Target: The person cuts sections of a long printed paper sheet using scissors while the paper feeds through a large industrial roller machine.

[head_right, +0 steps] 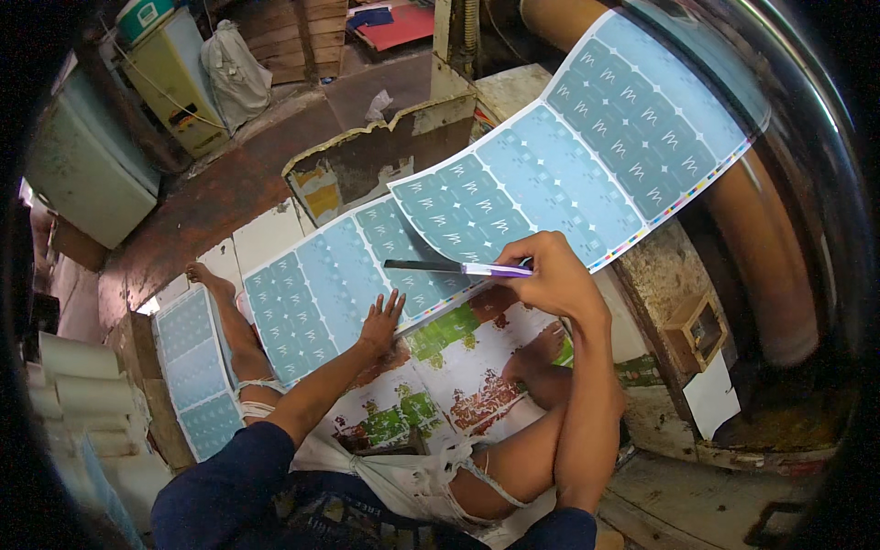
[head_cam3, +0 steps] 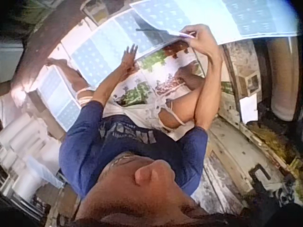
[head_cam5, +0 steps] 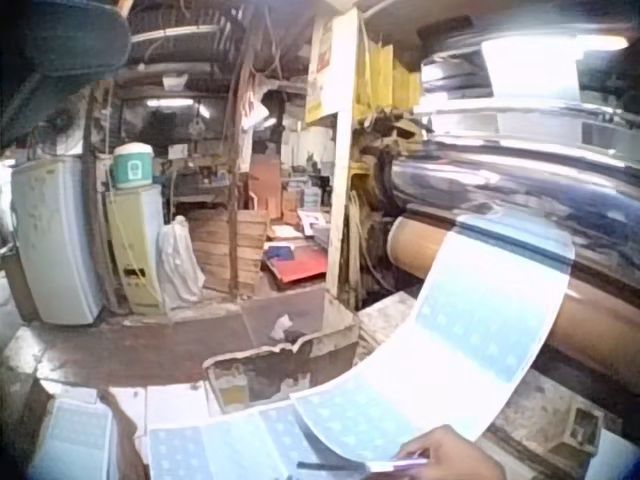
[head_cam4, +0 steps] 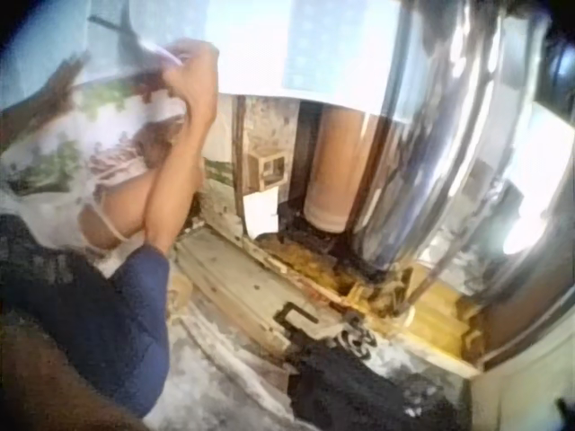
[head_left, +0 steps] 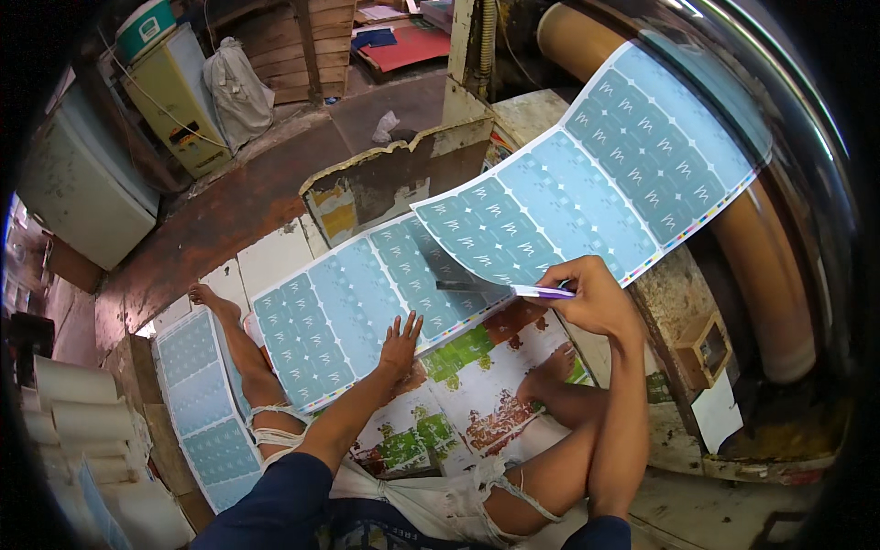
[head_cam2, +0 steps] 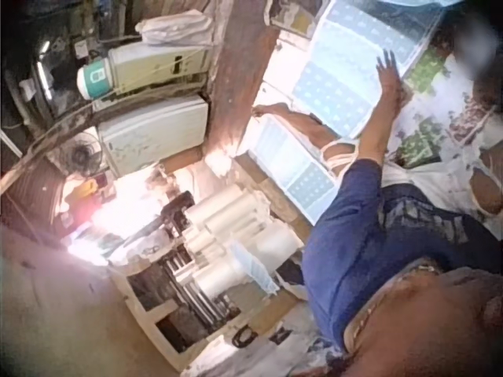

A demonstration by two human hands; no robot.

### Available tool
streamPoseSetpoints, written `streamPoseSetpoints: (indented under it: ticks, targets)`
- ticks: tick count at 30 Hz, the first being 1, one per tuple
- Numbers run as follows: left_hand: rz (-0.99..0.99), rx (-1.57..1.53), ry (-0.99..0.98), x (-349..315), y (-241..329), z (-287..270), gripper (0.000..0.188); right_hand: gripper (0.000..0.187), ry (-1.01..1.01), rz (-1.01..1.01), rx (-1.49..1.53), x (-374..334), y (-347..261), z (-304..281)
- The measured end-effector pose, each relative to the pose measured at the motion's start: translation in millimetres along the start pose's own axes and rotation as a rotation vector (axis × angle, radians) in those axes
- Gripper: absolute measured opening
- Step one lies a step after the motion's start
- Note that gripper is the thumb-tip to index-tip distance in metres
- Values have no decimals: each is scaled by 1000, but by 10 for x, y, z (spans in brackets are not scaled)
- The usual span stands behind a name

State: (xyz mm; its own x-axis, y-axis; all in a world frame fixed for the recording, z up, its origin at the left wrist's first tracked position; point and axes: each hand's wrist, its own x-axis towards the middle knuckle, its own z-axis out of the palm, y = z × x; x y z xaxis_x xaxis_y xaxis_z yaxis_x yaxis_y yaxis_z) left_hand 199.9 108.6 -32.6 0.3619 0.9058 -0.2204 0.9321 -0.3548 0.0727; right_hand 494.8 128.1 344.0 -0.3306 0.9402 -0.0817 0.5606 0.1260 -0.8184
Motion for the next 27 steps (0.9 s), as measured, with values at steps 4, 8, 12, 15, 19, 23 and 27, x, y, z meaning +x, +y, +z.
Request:
streamPoseSetpoints:
  ticks: [4,8,12,15,19,23,27]
  targets:
    - [-29,-23,-43,218,83,-147,106,9,-50,-96,-112,21,-75,-35]
    - [-20,-291,-269,213,78,-596,81,18,-204,-86,-79,124,-37,125]
    - [-126,-2860,-280,-188,482,-1559,94,11,-311,-223,-146,201,-37,267]
    - [-26,-2788,-288,-507,531,-2254,83,12,-397,-323,-184,304,-60,521]
    - [-273,-2139,-265,-633,303,-2057,51,20,-590,-167,-92,364,-188,549]
    - [-377,-2100,-160,-887,146,-1806,41,29,-452,39,73,386,69,51]
    - [-450,-2007,-131,-1229,-106,-1562,42,33,288,103,277,40,226,-799]
